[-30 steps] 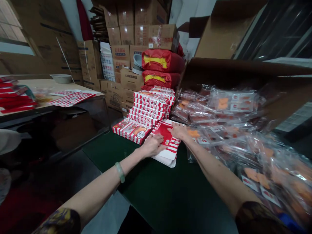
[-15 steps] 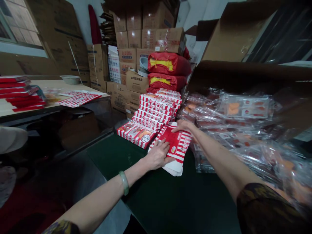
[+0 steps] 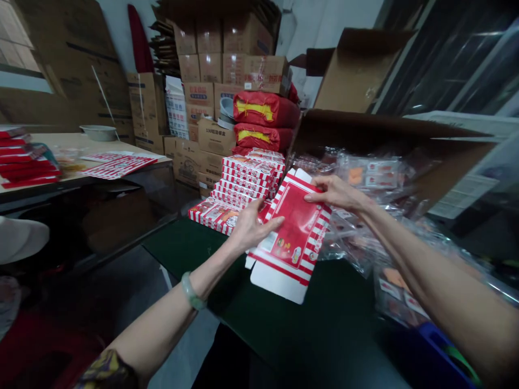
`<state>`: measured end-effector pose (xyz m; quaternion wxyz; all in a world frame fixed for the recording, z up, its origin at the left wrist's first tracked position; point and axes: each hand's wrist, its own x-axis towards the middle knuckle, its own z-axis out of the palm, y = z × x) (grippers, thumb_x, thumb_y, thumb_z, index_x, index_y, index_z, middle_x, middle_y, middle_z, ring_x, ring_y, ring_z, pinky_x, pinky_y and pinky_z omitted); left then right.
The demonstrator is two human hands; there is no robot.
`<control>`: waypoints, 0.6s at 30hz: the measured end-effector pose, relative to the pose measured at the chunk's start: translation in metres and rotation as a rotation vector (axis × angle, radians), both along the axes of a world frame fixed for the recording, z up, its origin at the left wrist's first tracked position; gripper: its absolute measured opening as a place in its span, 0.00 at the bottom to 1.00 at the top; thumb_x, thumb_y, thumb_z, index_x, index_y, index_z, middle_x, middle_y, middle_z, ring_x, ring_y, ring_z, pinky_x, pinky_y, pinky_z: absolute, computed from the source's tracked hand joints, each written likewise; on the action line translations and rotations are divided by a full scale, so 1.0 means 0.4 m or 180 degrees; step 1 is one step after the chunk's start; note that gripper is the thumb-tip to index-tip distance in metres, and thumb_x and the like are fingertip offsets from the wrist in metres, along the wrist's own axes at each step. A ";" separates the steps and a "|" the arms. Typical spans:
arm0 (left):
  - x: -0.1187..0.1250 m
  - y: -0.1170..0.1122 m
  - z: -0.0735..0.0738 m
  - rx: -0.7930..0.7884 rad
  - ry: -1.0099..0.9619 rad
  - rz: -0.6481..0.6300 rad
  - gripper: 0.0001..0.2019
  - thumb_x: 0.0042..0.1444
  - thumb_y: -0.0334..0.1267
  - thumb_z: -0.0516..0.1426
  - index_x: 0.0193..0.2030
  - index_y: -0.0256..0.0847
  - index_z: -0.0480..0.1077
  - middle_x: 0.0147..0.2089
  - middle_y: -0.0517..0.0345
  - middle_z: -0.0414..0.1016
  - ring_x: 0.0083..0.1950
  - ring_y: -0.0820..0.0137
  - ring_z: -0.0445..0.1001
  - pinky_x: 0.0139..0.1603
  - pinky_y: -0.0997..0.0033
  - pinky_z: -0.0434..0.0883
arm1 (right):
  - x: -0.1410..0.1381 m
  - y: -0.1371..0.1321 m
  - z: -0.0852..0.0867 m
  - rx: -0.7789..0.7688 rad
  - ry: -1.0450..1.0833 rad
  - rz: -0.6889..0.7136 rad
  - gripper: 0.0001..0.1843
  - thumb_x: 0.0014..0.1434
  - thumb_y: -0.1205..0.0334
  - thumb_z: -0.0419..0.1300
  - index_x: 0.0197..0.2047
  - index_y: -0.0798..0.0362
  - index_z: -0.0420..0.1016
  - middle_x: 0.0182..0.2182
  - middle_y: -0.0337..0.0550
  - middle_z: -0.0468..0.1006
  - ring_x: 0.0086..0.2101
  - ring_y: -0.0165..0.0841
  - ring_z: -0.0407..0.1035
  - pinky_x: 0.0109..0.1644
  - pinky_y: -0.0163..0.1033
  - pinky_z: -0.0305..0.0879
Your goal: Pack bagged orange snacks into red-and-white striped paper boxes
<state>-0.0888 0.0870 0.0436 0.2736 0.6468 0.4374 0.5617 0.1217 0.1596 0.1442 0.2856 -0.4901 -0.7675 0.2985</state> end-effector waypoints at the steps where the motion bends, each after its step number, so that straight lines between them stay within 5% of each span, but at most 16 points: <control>1: 0.021 -0.025 0.007 -0.0445 -0.0347 -0.0610 0.26 0.43 0.48 0.65 0.46 0.34 0.71 0.47 0.41 0.75 0.48 0.51 0.73 0.51 0.50 0.69 | 0.010 -0.061 0.006 0.0080 0.0114 0.0108 0.13 0.41 0.59 0.69 0.21 0.54 0.68 0.22 0.35 0.74 0.25 0.29 0.66 0.30 0.34 0.61; 3: 0.074 -0.080 0.002 -0.1199 -0.1077 -0.1655 0.24 0.39 0.44 0.68 0.44 0.35 0.72 0.44 0.44 0.77 0.43 0.55 0.76 0.45 0.53 0.72 | 0.023 -0.176 0.007 0.0264 -0.0001 0.0253 0.13 0.40 0.61 0.69 0.19 0.54 0.68 0.21 0.35 0.72 0.25 0.28 0.64 0.30 0.33 0.59; 5: 0.133 -0.137 -0.020 -0.1532 -0.1621 -0.2109 0.27 0.36 0.40 0.69 0.46 0.36 0.71 0.44 0.46 0.77 0.42 0.58 0.77 0.45 0.54 0.73 | 0.033 -0.271 0.000 0.0317 -0.0536 0.0403 0.10 0.44 0.60 0.67 0.24 0.54 0.70 0.24 0.36 0.74 0.25 0.28 0.64 0.30 0.32 0.58; 10: 0.249 -0.260 -0.058 -0.1667 -0.1817 -0.2641 0.28 0.35 0.37 0.70 0.46 0.35 0.72 0.45 0.47 0.77 0.45 0.58 0.76 0.50 0.53 0.70 | 0.073 -0.414 -0.001 0.0321 -0.1386 0.0265 0.13 0.56 0.56 0.58 0.24 0.54 0.66 0.22 0.37 0.71 0.23 0.26 0.61 0.25 0.32 0.53; 15: 0.275 -0.335 -0.046 -0.1854 -0.2195 -0.3248 0.38 0.29 0.45 0.71 0.50 0.36 0.69 0.46 0.45 0.77 0.47 0.52 0.75 0.50 0.53 0.70 | 0.125 -0.503 0.027 -0.0500 -0.0390 0.0469 0.17 0.55 0.50 0.58 0.25 0.54 0.64 0.20 0.35 0.69 0.20 0.25 0.60 0.23 0.31 0.53; 18: 0.275 -0.339 -0.038 -0.1840 -0.2122 -0.3032 0.43 0.25 0.44 0.73 0.53 0.38 0.66 0.46 0.47 0.77 0.46 0.55 0.76 0.47 0.56 0.71 | 0.146 -0.544 0.038 -0.0665 -0.0034 0.0609 0.18 0.54 0.48 0.60 0.25 0.54 0.64 0.20 0.35 0.68 0.21 0.25 0.60 0.23 0.31 0.55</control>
